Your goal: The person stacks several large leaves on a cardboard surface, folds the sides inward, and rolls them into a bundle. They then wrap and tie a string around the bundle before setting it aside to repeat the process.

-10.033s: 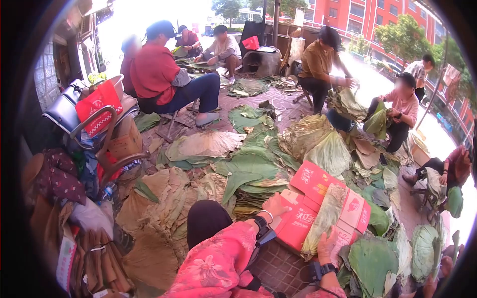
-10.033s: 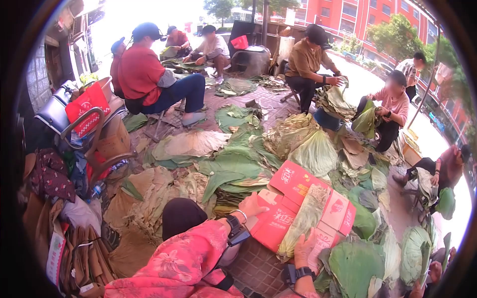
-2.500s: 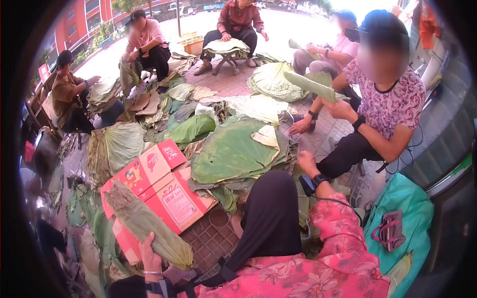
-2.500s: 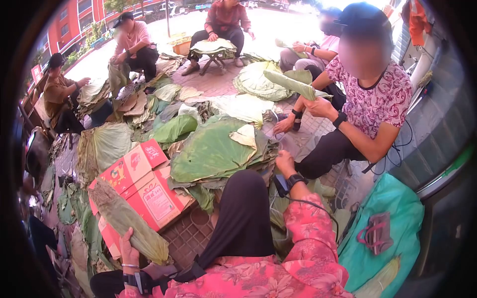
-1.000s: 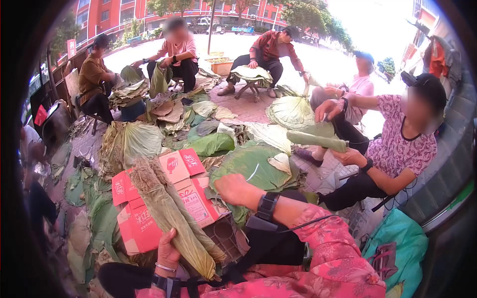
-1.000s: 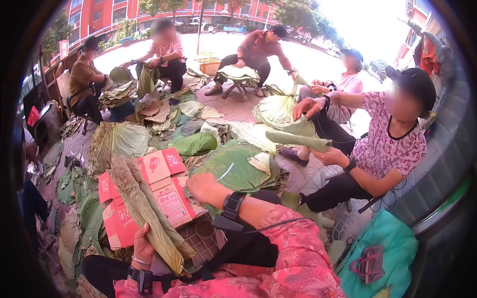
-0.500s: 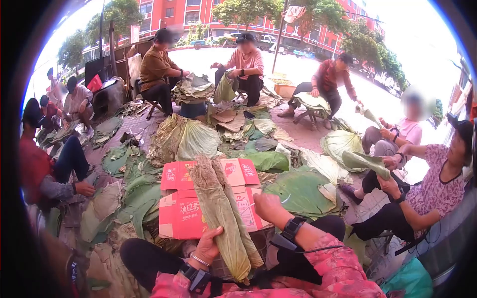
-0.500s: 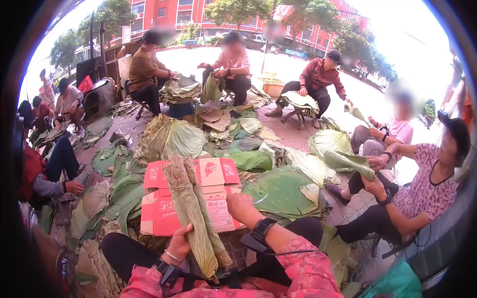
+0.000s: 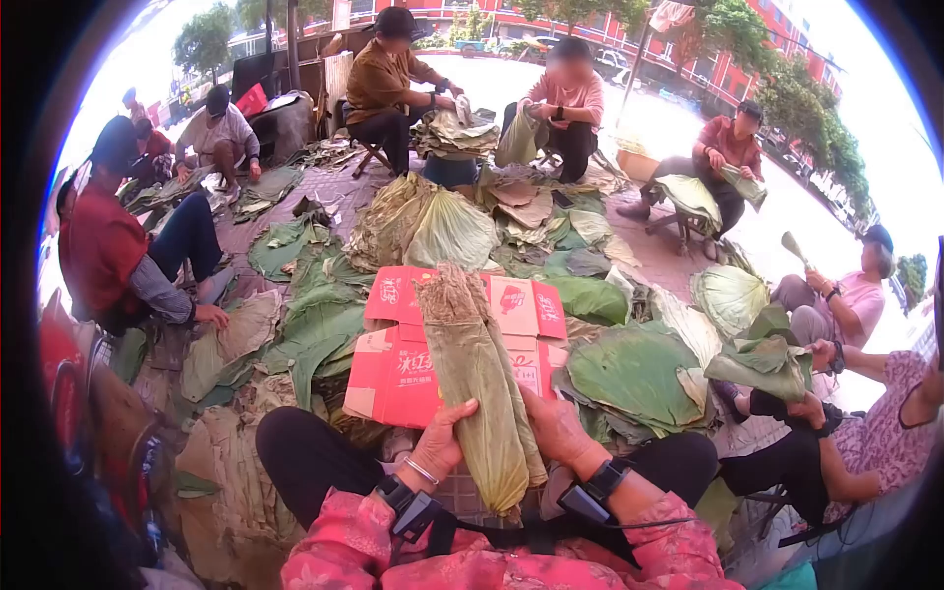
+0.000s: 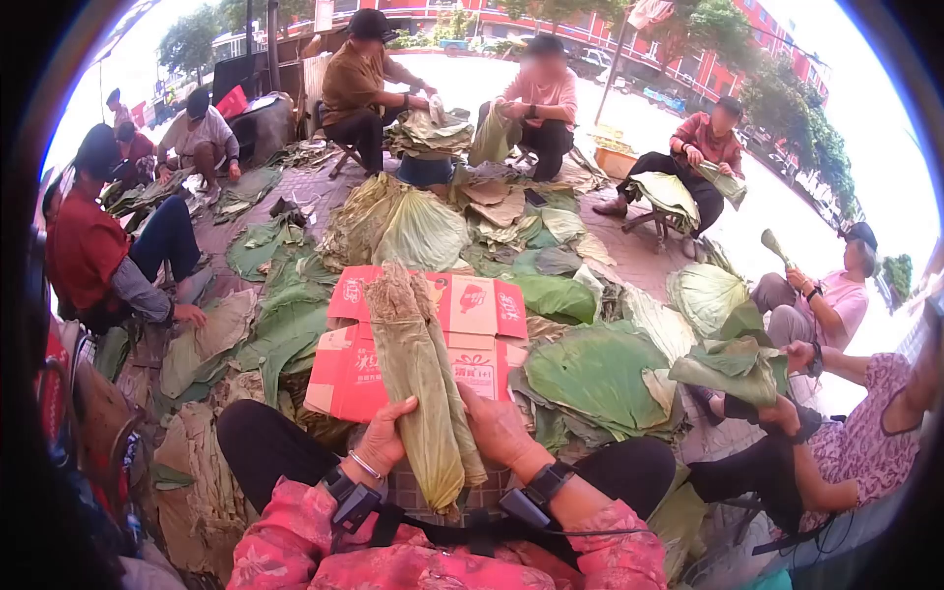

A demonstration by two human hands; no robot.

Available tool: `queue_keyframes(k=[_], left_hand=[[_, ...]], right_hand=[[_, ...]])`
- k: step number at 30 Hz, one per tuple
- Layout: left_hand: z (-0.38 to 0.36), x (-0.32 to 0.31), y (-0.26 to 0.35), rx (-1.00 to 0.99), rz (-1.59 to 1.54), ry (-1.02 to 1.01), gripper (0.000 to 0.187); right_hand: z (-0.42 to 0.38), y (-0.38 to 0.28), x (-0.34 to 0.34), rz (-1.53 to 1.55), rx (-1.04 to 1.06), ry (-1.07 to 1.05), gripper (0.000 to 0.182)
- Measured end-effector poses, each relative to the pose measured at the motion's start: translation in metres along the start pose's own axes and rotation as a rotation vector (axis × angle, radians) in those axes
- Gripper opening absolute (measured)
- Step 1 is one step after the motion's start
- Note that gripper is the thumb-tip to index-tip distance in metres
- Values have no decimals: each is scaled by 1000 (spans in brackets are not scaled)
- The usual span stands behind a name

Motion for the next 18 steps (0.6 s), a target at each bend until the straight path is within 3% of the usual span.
queue_keyframes(k=[5, 7, 8, 11, 15, 18], left_hand=[[2, -2, 8, -52, -46, 7, 36], [3, -7, 11, -55, -73, 16, 36], [3, -8, 12, -58, -81, 15, 36], [5, -8, 7, -42, -43, -53, 39], [-8, -30, 0, -48, 74, -140, 41], [-12, -30, -11, 24, 86, -154, 37]], right_hand=[[5, -30, 57, -124, 191, 520, 23], [-12, -15, 56, 49, 79, 510, 20], [-19, 4, 35, 114, -151, 219, 20], [-48, 33, -42, 1284, -749, -36, 29], [-26, 5, -26, 1742, -706, 91, 35], [-20, 25, -24, 1795, -544, 157, 26]])
Point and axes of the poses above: each hand's wrist, its own z-axis towards the middle knuckle, its own x-axis out of the back of the hand, y = z × x, the point moved 7 cm from there along z, towards the middle knuckle, and after that the axes turned 5 degrees about y, right-handed, at the moved point
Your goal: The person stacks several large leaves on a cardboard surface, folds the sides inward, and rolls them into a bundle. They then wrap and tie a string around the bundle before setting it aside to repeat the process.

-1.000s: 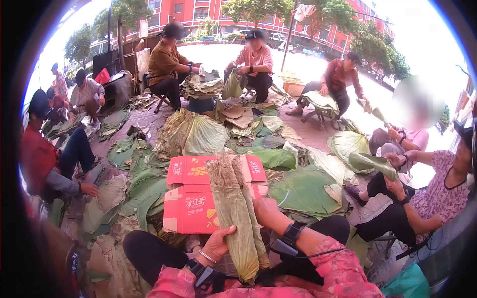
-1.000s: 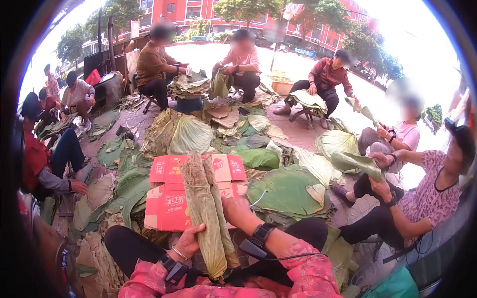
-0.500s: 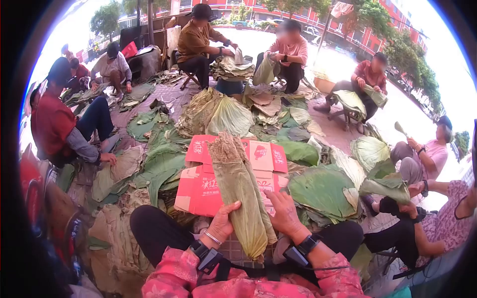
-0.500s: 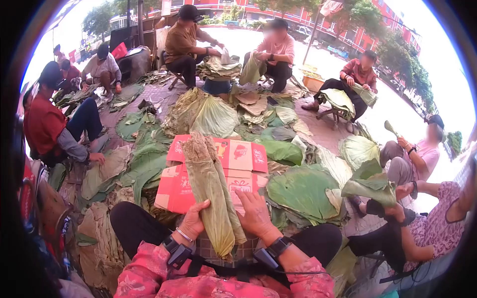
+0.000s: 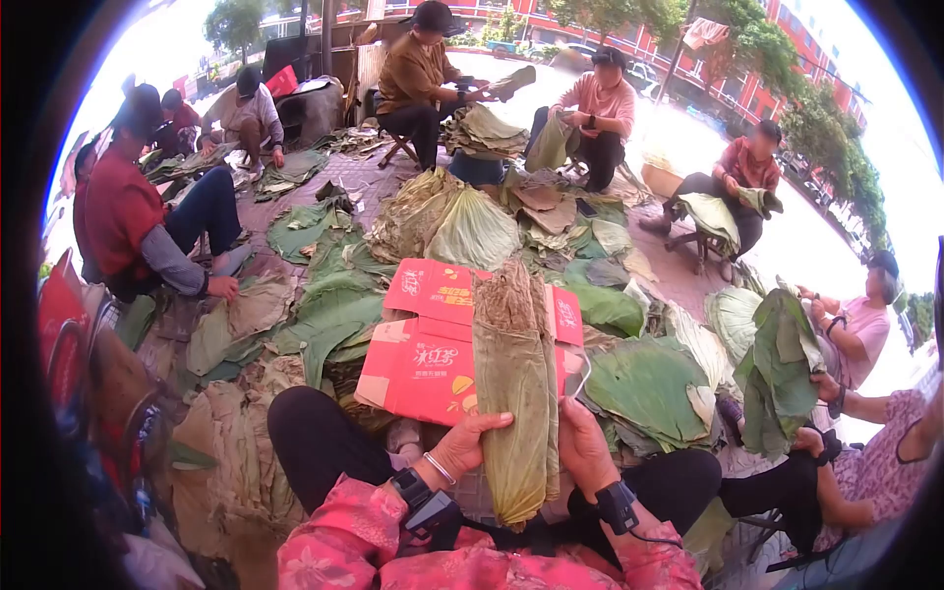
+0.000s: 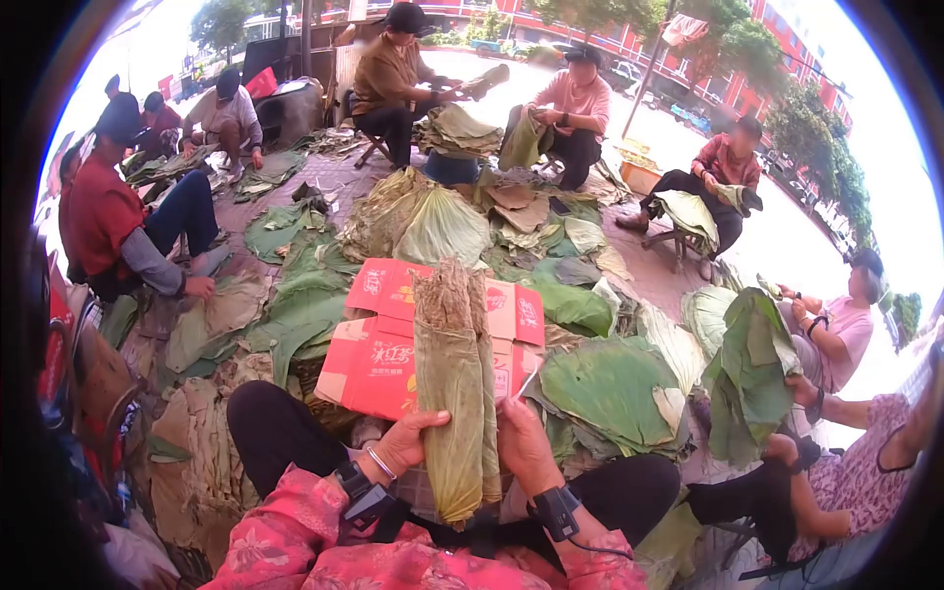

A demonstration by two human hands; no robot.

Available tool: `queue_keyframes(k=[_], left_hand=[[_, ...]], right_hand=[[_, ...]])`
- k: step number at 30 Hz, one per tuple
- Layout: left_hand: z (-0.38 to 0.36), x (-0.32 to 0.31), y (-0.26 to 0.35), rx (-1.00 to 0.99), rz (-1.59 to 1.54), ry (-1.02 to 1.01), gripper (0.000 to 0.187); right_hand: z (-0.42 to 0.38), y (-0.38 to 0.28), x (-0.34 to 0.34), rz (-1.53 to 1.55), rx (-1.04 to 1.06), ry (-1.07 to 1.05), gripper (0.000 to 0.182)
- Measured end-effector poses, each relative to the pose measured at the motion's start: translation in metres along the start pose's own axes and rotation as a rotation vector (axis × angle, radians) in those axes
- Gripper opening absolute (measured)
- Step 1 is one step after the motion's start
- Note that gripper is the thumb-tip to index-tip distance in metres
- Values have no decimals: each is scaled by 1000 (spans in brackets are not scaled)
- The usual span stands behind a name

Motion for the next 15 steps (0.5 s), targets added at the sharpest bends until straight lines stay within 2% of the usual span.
queue_keyframes(k=[1, 2, 4, 9, 11, 15], left_hand=[[-1, 0, 0, 12, 16, 0, 38], [-1, 1, 3, 4, 7, 8, 38], [-2, 4, 3, 1, -15, 30, 38], [11, 9, 43, -128, -74, 61, 38], [17, 16, 58, -102, 14, 138, 40], [25, 3, 94, -275, 446, 255, 43]], right_hand=[[2, -1, 2, 33, 36, -25, 24], [3, 4, 16, 82, 34, 113, 20], [4, 6, 20, 119, 8, 162, 21], [27, -19, 30, 205, 67, 259, 20], [45, -25, 39, 143, 64, 252, 21], [72, -42, 18, -16, 158, 225, 19]])
Point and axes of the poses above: each hand's wrist, its own z-axis towards the middle knuckle, its own x-axis out of the back of the hand, y = z × x, the point moved 7 cm from there along z, towards the middle knuckle, and after that the axes turned 5 degrees about y, right-handed, at the moved point
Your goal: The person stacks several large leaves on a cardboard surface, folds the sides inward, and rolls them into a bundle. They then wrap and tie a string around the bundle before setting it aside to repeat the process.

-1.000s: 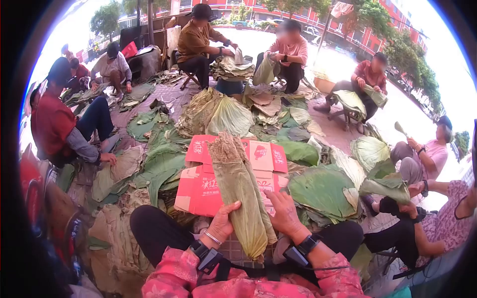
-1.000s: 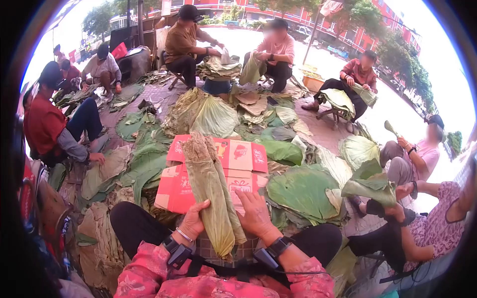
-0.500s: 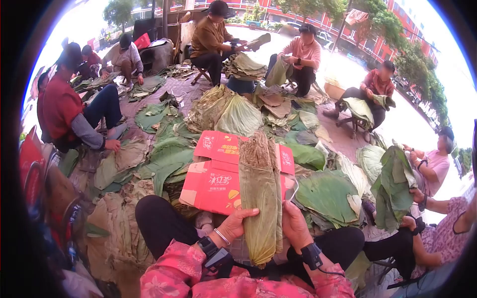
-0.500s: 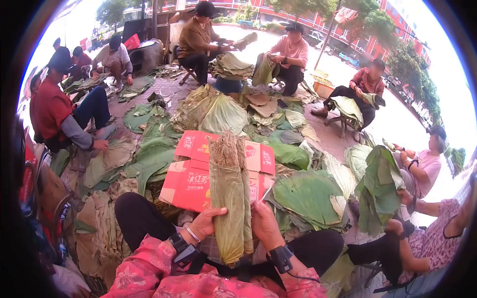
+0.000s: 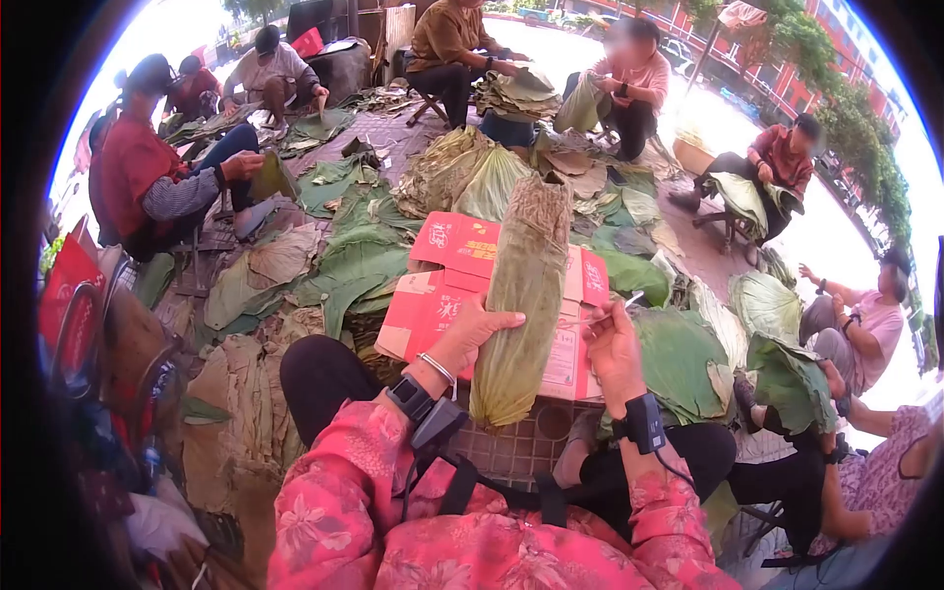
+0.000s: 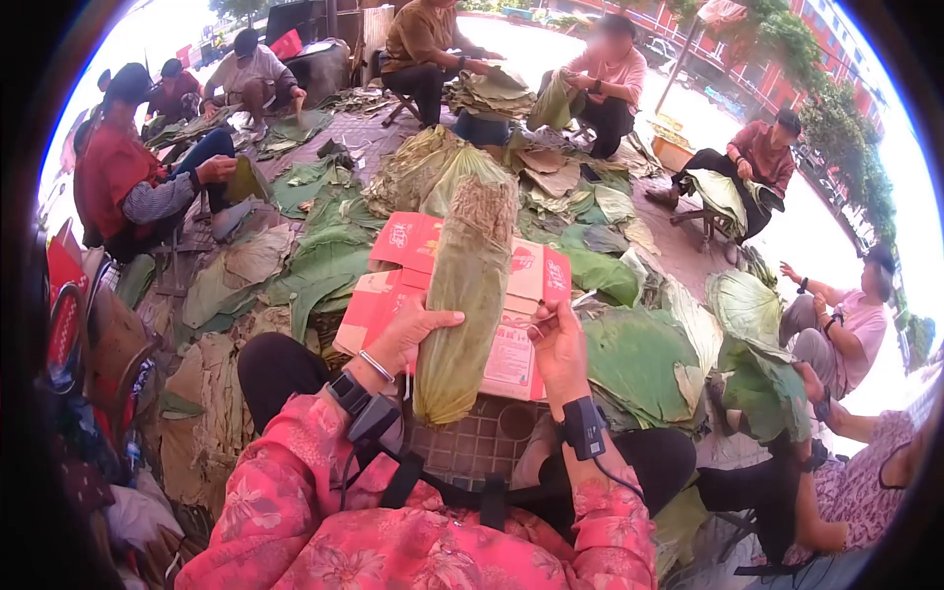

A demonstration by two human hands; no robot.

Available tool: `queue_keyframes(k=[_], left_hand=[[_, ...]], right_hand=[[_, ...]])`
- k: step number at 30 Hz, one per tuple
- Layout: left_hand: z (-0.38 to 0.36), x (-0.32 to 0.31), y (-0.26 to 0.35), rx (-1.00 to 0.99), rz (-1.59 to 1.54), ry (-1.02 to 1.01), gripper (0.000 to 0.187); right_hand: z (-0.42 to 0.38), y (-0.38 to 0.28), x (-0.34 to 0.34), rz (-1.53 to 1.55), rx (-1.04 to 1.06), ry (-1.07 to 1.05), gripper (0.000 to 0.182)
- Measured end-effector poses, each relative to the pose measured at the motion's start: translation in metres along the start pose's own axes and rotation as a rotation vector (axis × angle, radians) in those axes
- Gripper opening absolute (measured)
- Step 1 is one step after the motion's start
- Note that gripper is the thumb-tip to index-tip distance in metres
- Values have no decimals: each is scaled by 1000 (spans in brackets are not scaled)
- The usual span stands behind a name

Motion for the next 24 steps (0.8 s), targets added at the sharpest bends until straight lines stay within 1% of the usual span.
queue_keyframes(k=[1, 2, 3, 5, 8, 11, 14, 15, 18, 19, 22, 24], left_hand=[[4, 2, 7, -36, 109, 33, 44], [10, 6, 15, -76, 220, 63, 44], [17, 10, 16, -55, 258, 75, 44], [36, 24, 3, -2, 335, 91, 44], [65, 49, -33, 33, 545, 51, 48], [75, 74, -62, -192, 1134, 195, 58], [47, 62, -55, -434, 1299, 458, 66], [43, 57, -55, -489, 1362, 450, 61], [30, 43, -51, -841, 1409, 432, 49], [25, 35, -45, -885, 1408, 403, 38], [44, 27, -58, -769, 1251, 133, 28], [57, 30, -65, -587, 1145, 183, 22]], right_hand=[[1, 0, -6, -38, 42, -25, 18], [2, -1, -13, -147, 110, -46, 20], [2, -3, -21, -255, 178, -68, 22], [3, 3, -29, -494, 292, -104, 26], [7, 32, -45, -751, 374, -210, 27], [19, 70, -53, -1080, 416, -369, 26], [45, 124, -25, -949, 183, -305, 24], [46, 135, -22, -1004, 124, -305, 23], [52, 150, -11, -1089, 135, -250, 23], [56, 158, -7, -904, 54, -250, 24], [65, 162, 3, -874, -49, -259, 22], [64, 160, 3, -637, -80, -227, 20]])
Point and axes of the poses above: each hand's wrist, its own z-axis towards the middle knuckle, its own x-axis out of the back of the hand, y = z × x, the point moved 7 cm from there along z, towards the middle knuckle, and after that the axes turned 5 degrees about y, right-handed, at the moved point
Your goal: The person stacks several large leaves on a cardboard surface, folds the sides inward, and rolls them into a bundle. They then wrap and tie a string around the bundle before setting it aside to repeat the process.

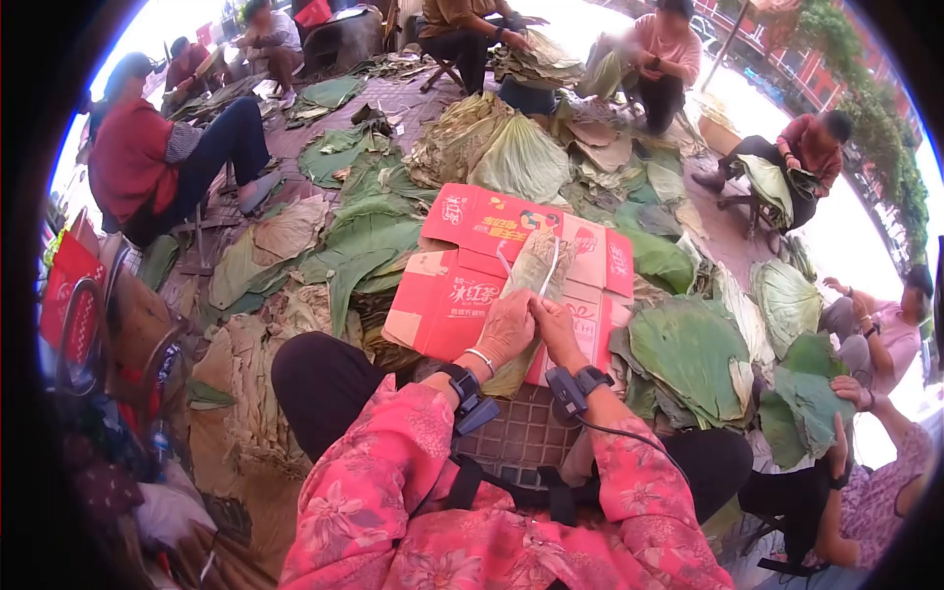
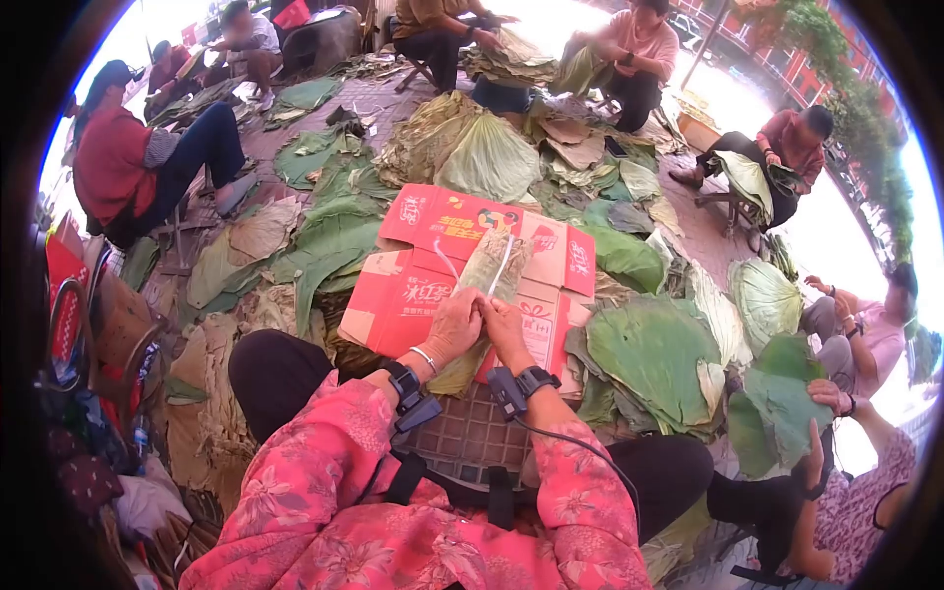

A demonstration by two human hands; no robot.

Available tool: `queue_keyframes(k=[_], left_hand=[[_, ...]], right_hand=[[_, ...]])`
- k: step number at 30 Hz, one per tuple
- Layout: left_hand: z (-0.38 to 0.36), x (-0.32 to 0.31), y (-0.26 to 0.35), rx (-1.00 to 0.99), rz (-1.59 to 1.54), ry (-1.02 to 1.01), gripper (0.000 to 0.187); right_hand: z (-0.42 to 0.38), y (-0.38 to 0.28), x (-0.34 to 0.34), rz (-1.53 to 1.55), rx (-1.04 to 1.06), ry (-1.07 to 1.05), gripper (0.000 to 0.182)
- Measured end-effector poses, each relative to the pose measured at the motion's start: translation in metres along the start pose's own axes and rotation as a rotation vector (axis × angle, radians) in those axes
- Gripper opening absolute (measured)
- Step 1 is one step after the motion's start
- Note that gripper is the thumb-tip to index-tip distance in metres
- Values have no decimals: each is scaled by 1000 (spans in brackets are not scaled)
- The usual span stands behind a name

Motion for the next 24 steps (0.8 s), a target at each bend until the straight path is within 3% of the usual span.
queue_keyframes(k=[1, 4, 7, 10, 13, 16, 19, 22, 24], left_hand=[[2, -4, -5, 92, -45, -14, 19], [0, -2, 5, -28, -46, 118, 26], [2, -4, 7, 93, 28, -28, 21], [0, -24, -20, 86, 113, -147, 23], [-1, -30, -34, -168, 81, 21, 24], [4, -27, -40, -179, -145, 129, 16], [3, -25, -34, 206, -456, -268, 17], [6, -5, -17, 289, -746, -238, 16], [6, -7, -26, 346, -735, -214, 14]], right_hand=[[-1, -1, -1, 121, -4, 5, 20], [-9, -1, 6, 346, -14, 117, 23], [-14, -27, 8, -70, 298, 240, 26], [-32, -77, -19, -716, 697, 175, 25], [-39, -99, -43, -877, 891, -57, 23], [-20, -95, -46, -1065, 663, -280, 24], [-5, -97, -34, -1331, 606, -262, 27], [-3, -92, -7, -1046, 549, -162, 26], [-6, -85, 12, -962, 449, -95, 26]])
Point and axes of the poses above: each hand's wrist, its own z-axis towards the middle knuckle, its own x-axis out of the back of the hand, y = z × x, the point moved 7 cm from there along z, towards the middle knuckle, and after that the axes turned 5 degrees about y, right-handed, at the moved point
